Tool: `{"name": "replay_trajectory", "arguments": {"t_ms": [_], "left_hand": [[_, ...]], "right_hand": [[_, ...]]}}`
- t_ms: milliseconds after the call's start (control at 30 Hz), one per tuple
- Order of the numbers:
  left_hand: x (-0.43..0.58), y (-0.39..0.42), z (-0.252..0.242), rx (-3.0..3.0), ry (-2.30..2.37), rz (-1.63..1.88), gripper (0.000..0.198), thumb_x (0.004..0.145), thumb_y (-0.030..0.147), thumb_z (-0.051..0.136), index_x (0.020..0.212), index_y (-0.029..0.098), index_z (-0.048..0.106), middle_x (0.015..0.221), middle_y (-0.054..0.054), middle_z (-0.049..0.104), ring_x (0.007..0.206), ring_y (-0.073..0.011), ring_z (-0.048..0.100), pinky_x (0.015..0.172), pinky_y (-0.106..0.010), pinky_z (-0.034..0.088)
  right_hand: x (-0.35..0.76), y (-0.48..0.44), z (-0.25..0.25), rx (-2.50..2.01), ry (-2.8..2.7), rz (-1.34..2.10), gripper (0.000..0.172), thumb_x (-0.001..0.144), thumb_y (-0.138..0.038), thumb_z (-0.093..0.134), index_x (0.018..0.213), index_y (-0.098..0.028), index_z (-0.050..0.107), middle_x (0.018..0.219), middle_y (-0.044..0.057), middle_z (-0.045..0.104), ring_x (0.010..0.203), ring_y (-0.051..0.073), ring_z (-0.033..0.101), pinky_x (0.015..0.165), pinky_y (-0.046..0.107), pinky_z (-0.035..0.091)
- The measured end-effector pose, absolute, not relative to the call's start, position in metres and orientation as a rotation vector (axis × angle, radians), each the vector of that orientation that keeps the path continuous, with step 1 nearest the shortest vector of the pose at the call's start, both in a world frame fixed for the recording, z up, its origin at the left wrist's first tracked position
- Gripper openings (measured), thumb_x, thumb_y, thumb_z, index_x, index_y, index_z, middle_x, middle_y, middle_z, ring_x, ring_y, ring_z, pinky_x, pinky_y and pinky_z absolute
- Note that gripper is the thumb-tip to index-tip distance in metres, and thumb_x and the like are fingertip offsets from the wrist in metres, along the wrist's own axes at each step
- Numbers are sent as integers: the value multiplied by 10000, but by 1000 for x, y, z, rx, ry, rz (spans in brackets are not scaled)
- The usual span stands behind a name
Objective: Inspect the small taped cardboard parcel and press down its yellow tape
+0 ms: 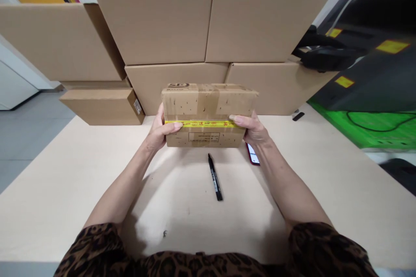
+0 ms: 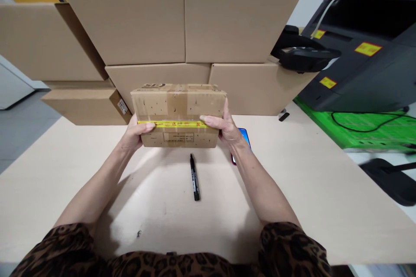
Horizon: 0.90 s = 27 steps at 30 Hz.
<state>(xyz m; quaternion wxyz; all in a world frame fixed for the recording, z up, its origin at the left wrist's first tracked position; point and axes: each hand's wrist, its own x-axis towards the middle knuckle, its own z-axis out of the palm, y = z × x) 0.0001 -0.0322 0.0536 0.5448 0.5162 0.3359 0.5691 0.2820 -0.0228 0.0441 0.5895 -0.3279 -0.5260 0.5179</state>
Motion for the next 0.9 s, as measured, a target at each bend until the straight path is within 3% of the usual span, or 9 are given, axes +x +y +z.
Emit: {"name": "replay_trajectory", "arguments": {"t_ms": [167,333,533,733,900], "left_hand": [[-11,-27,53,1399,733,1289,1143,489,506,1014,1488,237,528,1395,-165,724,1359,-443,662,1104,-556,575],[-11,-27,55,1396,648,1424,1236,575,524,1002,1623,275,398,1495,-171,672,1430,-421,626,1195,-576,513],[-11,-25,51,1422,642,1522,1379,506,463,1046,1680,302,340,1565,-164,623,1437,-421,620,1230,-577,487],[-22,-20,53,1639,634,1512,1436,476,572,1055,1697,351,334,1643,-129,539,1540,-437,502,1269,-588,447],[-21,-29,59,1821,817,1417,1424,541,682,1004,1719,356,274,1716,-144,416,1593,-450,404,1306,-626,367]], "right_hand": [[276,-26,52,-656,-1256,1155,1041,470,-483,999,1425,-372,601,1385,60,762,1467,391,608,1263,655,471],[279,-24,50,-623,-1486,1133,1311,490,-558,1013,1631,-423,380,1554,56,658,1563,389,505,1333,656,349],[283,-20,42,-606,-1560,1031,1355,556,-704,953,1693,-440,266,1736,20,455,1677,379,314,1371,611,290],[295,-21,49,-698,-1755,954,1365,633,-647,952,1722,-465,150,1853,-22,189,1733,365,116,1339,651,332],[311,-22,59,-844,-2049,449,1355,689,-709,899,1747,-388,117,1867,56,132,1728,430,64,1372,713,115]]}}
